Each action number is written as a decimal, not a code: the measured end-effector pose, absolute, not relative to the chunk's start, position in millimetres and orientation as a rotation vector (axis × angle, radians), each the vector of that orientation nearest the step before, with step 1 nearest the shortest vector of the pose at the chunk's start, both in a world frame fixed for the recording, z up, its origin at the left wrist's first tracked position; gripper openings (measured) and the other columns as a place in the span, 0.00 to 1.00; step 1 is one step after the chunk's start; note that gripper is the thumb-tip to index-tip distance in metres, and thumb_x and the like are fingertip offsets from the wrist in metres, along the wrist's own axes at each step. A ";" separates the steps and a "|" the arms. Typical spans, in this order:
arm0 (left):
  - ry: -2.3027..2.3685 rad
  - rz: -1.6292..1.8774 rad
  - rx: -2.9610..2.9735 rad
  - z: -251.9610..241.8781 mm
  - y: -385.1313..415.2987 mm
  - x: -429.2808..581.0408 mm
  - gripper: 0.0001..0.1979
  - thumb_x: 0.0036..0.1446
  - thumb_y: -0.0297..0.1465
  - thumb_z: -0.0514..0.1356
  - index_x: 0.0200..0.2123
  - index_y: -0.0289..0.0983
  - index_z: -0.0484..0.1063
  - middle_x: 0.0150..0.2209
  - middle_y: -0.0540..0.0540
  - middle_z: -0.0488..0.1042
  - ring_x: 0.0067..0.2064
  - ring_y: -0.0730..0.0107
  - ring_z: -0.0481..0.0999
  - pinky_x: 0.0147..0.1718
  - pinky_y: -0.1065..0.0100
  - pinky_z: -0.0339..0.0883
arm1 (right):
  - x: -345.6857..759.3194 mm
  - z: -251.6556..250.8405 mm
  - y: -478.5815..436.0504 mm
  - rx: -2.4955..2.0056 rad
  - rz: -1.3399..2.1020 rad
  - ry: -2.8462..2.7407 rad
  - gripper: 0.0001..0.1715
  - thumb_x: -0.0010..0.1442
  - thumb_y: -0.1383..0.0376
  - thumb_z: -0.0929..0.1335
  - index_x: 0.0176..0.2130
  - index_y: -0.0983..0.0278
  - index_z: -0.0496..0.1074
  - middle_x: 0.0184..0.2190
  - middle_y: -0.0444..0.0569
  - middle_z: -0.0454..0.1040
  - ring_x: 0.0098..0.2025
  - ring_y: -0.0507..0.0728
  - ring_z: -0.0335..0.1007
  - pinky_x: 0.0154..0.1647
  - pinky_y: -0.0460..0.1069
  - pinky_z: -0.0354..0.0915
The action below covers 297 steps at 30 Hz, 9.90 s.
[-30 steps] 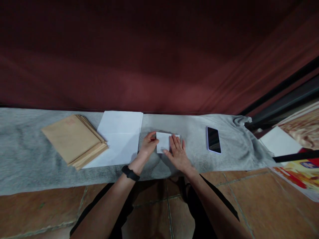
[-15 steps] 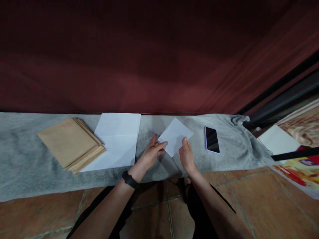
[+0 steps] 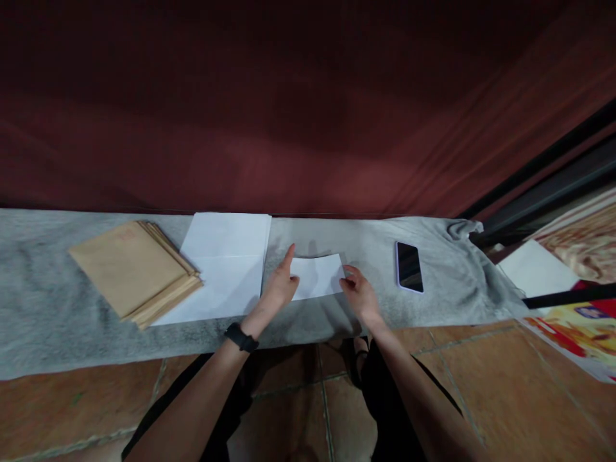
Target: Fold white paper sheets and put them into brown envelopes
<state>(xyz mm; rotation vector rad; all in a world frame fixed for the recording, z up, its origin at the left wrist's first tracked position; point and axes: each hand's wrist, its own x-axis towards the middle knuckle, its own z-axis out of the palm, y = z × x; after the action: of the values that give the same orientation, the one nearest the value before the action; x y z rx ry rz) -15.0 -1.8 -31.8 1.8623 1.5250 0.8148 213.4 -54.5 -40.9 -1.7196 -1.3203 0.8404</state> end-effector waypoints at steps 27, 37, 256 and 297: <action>1.346 0.394 2.726 -59.5 -70.8 38.7 0.33 0.67 0.31 0.49 0.72 0.29 0.47 0.73 0.34 0.50 0.74 0.55 0.47 0.71 0.48 0.45 | 177.8 -51.5 -70.6 -1.666 0.427 -2.071 0.35 0.74 0.51 0.51 0.71 0.64 0.55 0.71 0.55 0.58 0.73 0.60 0.49 0.72 0.61 0.50; 1.497 0.476 2.624 -63.1 -61.5 20.1 0.31 0.69 0.31 0.45 0.71 0.24 0.48 0.72 0.30 0.51 0.74 0.55 0.44 0.70 0.49 0.48 | 182.8 -62.6 -77.0 -1.767 0.195 -2.187 0.36 0.74 0.52 0.53 0.72 0.68 0.51 0.73 0.59 0.51 0.75 0.63 0.44 0.73 0.63 0.44; 1.614 0.463 2.583 -45.2 -62.0 6.4 0.37 0.70 0.47 0.45 0.71 0.25 0.50 0.72 0.31 0.52 0.74 0.52 0.46 0.72 0.48 0.41 | 213.6 -63.0 -82.7 -1.750 0.051 -2.177 0.36 0.75 0.54 0.53 0.72 0.71 0.50 0.72 0.63 0.53 0.74 0.66 0.47 0.71 0.66 0.50; 1.066 0.291 2.791 -42.1 -50.0 33.2 0.28 0.73 0.41 0.41 0.68 0.35 0.60 0.70 0.42 0.60 0.73 0.63 0.51 0.72 0.54 0.38 | 217.1 -44.2 -85.8 -1.631 0.395 -2.123 0.33 0.75 0.54 0.51 0.69 0.66 0.60 0.67 0.57 0.64 0.70 0.61 0.57 0.71 0.63 0.54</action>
<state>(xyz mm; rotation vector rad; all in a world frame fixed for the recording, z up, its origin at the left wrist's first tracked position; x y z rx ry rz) 33.2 -50.0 -42.1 2.7914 1.0664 0.2913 217.1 -85.8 -44.2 -1.6309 -2.1226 0.3953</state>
